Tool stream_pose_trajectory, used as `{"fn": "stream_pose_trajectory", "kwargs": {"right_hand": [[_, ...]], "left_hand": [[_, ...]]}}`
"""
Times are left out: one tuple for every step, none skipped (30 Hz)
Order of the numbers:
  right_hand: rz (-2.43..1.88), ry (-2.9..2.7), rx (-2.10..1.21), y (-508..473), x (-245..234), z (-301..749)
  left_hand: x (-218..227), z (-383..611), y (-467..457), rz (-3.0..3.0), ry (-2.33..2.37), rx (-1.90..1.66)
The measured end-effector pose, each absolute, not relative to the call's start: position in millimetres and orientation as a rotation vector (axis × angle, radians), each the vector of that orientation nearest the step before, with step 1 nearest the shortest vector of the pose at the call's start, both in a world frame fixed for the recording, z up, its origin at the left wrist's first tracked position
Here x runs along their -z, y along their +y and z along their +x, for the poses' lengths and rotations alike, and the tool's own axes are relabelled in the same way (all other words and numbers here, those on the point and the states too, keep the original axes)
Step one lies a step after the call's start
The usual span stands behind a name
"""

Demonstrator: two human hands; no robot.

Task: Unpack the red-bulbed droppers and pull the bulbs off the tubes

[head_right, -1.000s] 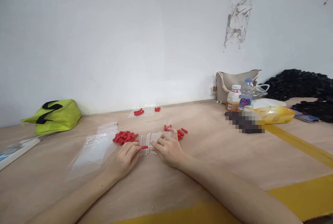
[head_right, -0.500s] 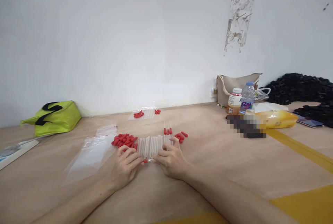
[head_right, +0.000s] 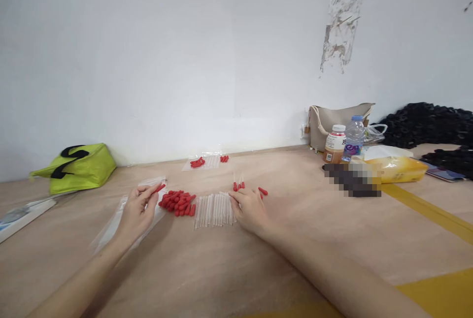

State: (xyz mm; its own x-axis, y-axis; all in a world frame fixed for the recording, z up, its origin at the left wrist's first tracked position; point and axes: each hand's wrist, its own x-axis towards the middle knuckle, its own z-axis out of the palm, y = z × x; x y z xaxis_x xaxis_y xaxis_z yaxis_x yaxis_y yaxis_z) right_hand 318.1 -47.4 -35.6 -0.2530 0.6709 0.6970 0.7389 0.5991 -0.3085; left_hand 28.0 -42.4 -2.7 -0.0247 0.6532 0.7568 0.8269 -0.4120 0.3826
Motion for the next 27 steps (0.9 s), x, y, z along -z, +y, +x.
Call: {"fn": "stream_pose_trajectory", "kwargs": {"right_hand": [[-1.122, -1.987, 0.092, -44.1, 32.2, 313.5], [-1.122, -1.991, 0.099, -40.5, 29.4, 308.2], [-1.121, -1.996, 0.121, -36.7, 27.3, 302.2], [-1.125, -2.002, 0.156, -33.0, 26.2, 295.9], [-1.135, -2.01, 0.199, -29.4, 26.3, 289.5], [-1.146, -2.024, 0.245, -26.4, 27.3, 283.4], [-1.157, -2.044, 0.29, -23.9, 29.0, 277.9], [-1.165, -2.069, 0.33, -22.3, 31.0, 273.0], [-1.173, -2.096, 0.361, -21.6, 32.9, 269.0], [-1.18, -2.122, 0.384, -21.8, 34.4, 265.9], [-1.189, -2.145, 0.398, -23.0, 35.3, 263.5], [-1.198, -2.164, 0.401, -24.9, 35.6, 261.9], [-1.206, -2.18, 0.396, -27.3, 35.4, 260.7], [-1.213, -2.194, 0.386, -29.9, 34.9, 260.1], [-1.213, -2.206, 0.374, -32.5, 34.3, 259.7], [-1.208, -2.213, 0.362, -34.7, 33.9, 259.6], [-1.197, -2.215, 0.351, -36.5, 33.7, 259.5], [-1.183, -2.21, 0.342, -37.7, 33.7, 259.5], [-1.167, -2.204, 0.335, -38.4, 33.9, 259.6], [-1.152, -2.198, 0.328, -38.6, 34.0, 259.7], [-1.14, -2.192, 0.322, -38.4, 34.1, 260.0], [-1.133, -2.186, 0.316, -38.1, 34.0, 260.4], [-1.129, -2.178, 0.311, -37.7, 33.7, 261.0], [-1.13, -2.163, 0.309, -37.4, 33.2, 262.0], [-1.13, -2.142, 0.309, -37.3, 32.5, 263.6], [-1.129, -2.115, 0.312, -37.6, 31.8, 265.7], [-1.122, -2.083, 0.32, -38.2, 31.2, 268.7]], "left_hand": [[1.2, 20.0, -39.0, -2.051, -1.666, 1.45], [0.8, 12.2, -35.7, -2.049, -1.744, 1.508], [1.4, 5.1, -32.5, -2.036, -1.819, 1.585], [2.7, -1.3, -29.5, -2.008, -1.892, 1.666], [4.6, -6.7, -26.8, -1.966, -1.957, 1.736], [6.7, -11.1, -24.4, -1.918, -2.009, 1.783], [9.0, -14.6, -22.4, -1.867, -2.045, 1.807], [11.2, -17.2, -20.8, -1.829, -2.071, 1.815], [13.3, -18.9, -19.7, -1.808, -2.092, 1.816], [15.1, -19.9, -19.0, -1.797, -2.111, 1.817], [16.6, -20.2, -18.6, -1.795, -2.125, 1.819], [17.7, -19.8, -18.4, -1.8, -2.132, 1.821], [18.4, -18.8, -18.1, -1.815, -2.131, 1.818], [18.6, -17.4, -17.7, -1.839, -2.122, 1.806], [18.2, -15.6, -16.8, -1.874, -2.105, 1.784], [17.3, -13.8, -15.4, -1.918, -2.088, 1.747], [15.8, -12.1, -13.5, -1.959, -2.08, 1.695], [14.0, -10.5, -11.0, -1.991, -2.077, 1.639], [11.9, -9.1, -8.1, -2.018, -2.073, 1.589], [9.7, -8.0, -5.0, -2.042, -2.064, 1.547], [7.7, -7.1, -1.8, -2.069, -2.051, 1.516], [6.0, -6.4, 1.1, -2.104, -2.031, 1.488], [4.9, -5.8, 3.7, -2.143, -2.008, 1.458], [4.4, -5.3, 5.8, -2.181, -1.988, 1.42], [4.6, -4.7, 7.3, -2.207, -1.975, 1.379], [5.5, -4.1, 8.2, -2.22, -1.969, 1.342], [6.9, -3.4, 8.6, -2.225, -1.968, 1.31]]}}
